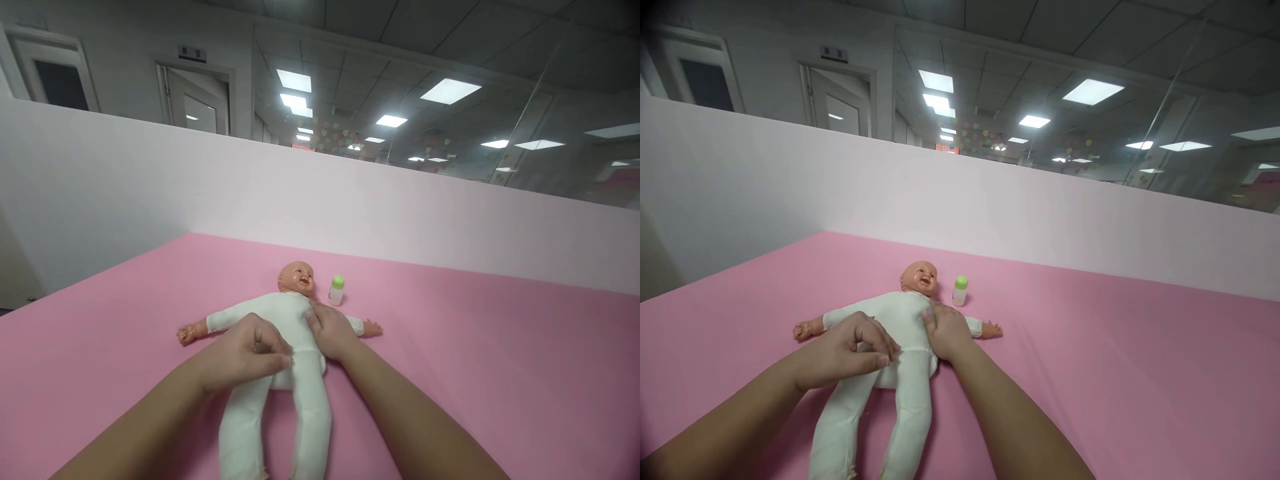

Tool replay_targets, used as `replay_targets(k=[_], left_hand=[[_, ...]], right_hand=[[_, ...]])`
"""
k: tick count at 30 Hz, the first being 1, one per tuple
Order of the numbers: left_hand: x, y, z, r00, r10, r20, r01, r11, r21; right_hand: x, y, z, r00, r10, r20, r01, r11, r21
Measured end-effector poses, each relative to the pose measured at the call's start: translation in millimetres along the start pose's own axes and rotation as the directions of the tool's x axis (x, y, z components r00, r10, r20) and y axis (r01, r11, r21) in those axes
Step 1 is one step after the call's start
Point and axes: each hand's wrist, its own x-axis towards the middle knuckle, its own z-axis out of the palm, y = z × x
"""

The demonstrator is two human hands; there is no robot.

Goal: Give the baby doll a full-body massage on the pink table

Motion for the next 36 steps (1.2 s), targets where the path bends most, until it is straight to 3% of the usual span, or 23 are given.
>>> replay_targets(k=[2, 7, 13, 18, 23, 27, 30, 33, 36], left_hand=[[-0.7, 6.3, 4.5, 0.997, 0.011, 0.081, -0.009, 1.0, -0.016], [9.9, -2.7, 12.2, 0.997, 0.062, 0.053, -0.062, 0.998, -0.005], [33.3, -38.6, 12.7, 0.991, 0.066, -0.112, -0.076, 0.994, -0.084], [53.8, -65.6, 5.2, 0.961, 0.087, -0.262, -0.082, 0.996, 0.03], [57.6, -85.3, -6.7, 0.906, 0.031, -0.422, 0.019, 0.993, 0.113], [56.7, -97.9, -15.4, 0.87, -0.021, -0.492, 0.076, 0.993, 0.092], [56.4, -103.6, -21.8, 0.842, -0.028, -0.539, 0.113, 0.986, 0.125], [55.2, -105.2, -26.7, 0.864, -0.034, -0.503, 0.239, 0.906, 0.348], [53.4, -103.3, -28.6, 0.914, -0.064, -0.401, 0.319, 0.726, 0.61]], right_hand=[[-0.7, -0.2, -0.4, 1.0, -0.014, 0.006, 0.014, 1.0, 0.003], [-3.9, 0.8, -1.5, 0.997, -0.058, 0.047, 0.058, 0.998, 0.0], [-5.6, 5.5, 2.3, 0.992, -0.092, 0.085, 0.092, 0.996, -0.004], [-5.4, 7.1, 4.2, 0.986, -0.121, 0.116, 0.125, 0.992, -0.033], [-10.1, 1.7, -0.1, 0.982, -0.137, 0.129, 0.14, 0.99, -0.018], [-13.3, 2.2, -3.6, 0.986, -0.145, 0.082, 0.144, 0.989, 0.024], [-15.8, 0.3, -5.9, 0.983, -0.181, -0.025, 0.182, 0.982, 0.045], [-23.4, -17.0, -7.1, 0.914, -0.371, -0.165, 0.393, 0.91, 0.134], [-36.4, -49.3, -3.2, 0.775, -0.609, -0.172, 0.629, 0.716, 0.303]])
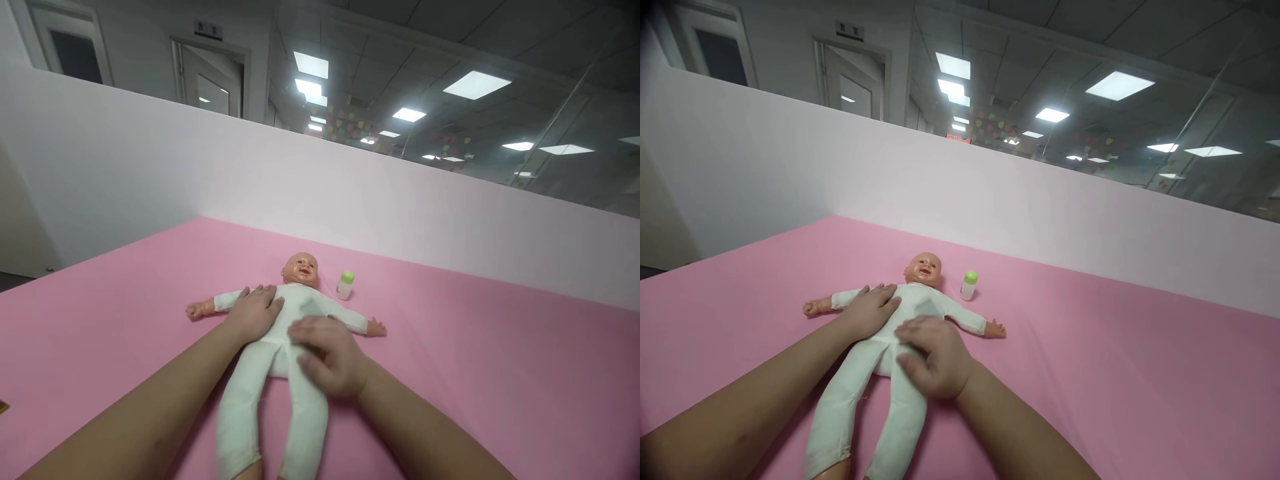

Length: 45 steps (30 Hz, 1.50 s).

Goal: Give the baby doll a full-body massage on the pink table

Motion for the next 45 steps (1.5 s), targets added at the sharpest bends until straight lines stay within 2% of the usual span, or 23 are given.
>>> replay_targets(k=[3, 5, 7, 10, 13, 17, 19, 23, 27, 32, 35, 37, 39, 42, 44, 45], left_hand=[[-1.5, 2.5, -1.4, 0.999, 0.01, 0.052, -0.017, 0.991, 0.131], [-2.7, 5.0, -0.8, 0.997, 0.006, 0.072, -0.018, 0.987, 0.159], [-4.5, 8.4, 1.1, 0.995, 0.019, 0.098, -0.035, 0.987, 0.159], [-8.7, 15.2, 5.2, 0.987, 0.079, 0.139, -0.096, 0.988, 0.123], [-12.7, 21.4, 8.8, 0.984, 0.104, 0.142, -0.12, 0.987, 0.104], [-14.6, 24.5, 10.6, 0.986, 0.103, 0.135, -0.118, 0.987, 0.105], [-14.5, 25.2, 10.6, 0.986, 0.106, 0.129, -0.12, 0.987, 0.105], [-15.0, 28.1, 8.9, 0.987, 0.095, 0.128, -0.11, 0.988, 0.111], [-17.7, 28.1, 5.1, 0.985, 0.102, 0.14, -0.119, 0.986, 0.118], [-19.7, 21.1, -2.5, 0.974, 0.15, 0.173, -0.167, 0.982, 0.091], [-22.9, 25.6, -11.4, 0.984, 0.132, 0.117, -0.141, 0.987, 0.074], [-28.9, 35.6, -20.3, 0.995, 0.097, 0.022, -0.098, 0.995, 0.017], [-38.6, 49.4, -30.4, 0.994, 0.103, -0.046, -0.108, 0.986, -0.125], [-56.3, 70.4, -42.3, 0.955, 0.295, 0.019, -0.265, 0.881, -0.393], [-66.6, 80.5, -45.1, 0.909, 0.409, 0.083, -0.324, 0.817, -0.476], [-70.7, 84.0, -44.7, 0.897, 0.431, 0.102, -0.338, 0.814, -0.472]], right_hand=[[6.3, -22.5, 18.2, 0.985, -0.16, 0.066, 0.149, 0.978, 0.148], [7.0, -24.8, 24.0, 0.98, -0.188, 0.071, 0.175, 0.972, 0.156], [5.5, -17.5, 21.6, 0.987, -0.135, 0.084, 0.126, 0.986, 0.113], [1.1, 2.7, 7.0, 0.992, 0.008, 0.128, -0.007, 1.0, -0.011], [-3.8, 24.7, -8.3, 0.969, 0.177, 0.17, -0.152, 0.976, -0.154], [-7.7, 48.3, -18.9, 0.886, 0.42, 0.198, -0.348, 0.882, -0.317], [-7.7, 55.1, -21.2, 0.841, 0.499, 0.208, -0.406, 0.837, -0.368], [-5.3, 57.6, -23.0, 0.796, 0.57, 0.202, -0.464, 0.79, -0.401], [-5.4, 52.3, -27.9, 0.753, 0.646, 0.122, -0.553, 0.722, -0.415], [-10.2, 44.0, -41.9, 0.629, 0.774, 0.075, -0.668, 0.587, -0.457], [-10.9, 40.0, -46.2, 0.579, 0.812, 0.065, -0.691, 0.532, -0.49], [-10.6, 38.9, -46.6, 0.578, 0.813, 0.07, -0.685, 0.53, -0.499], [-10.5, 39.5, -46.2, 0.588, 0.805, 0.075, -0.674, 0.539, -0.505], [-12.8, 44.5, -45.3, 0.6, 0.796, 0.078, -0.663, 0.549, -0.508], [-15.9, 49.6, -44.7, 0.611, 0.788, 0.076, -0.663, 0.561, -0.496], [-17.7, 52.4, -44.4, 0.619, 0.782, 0.073, -0.663, 0.57, -0.485]])
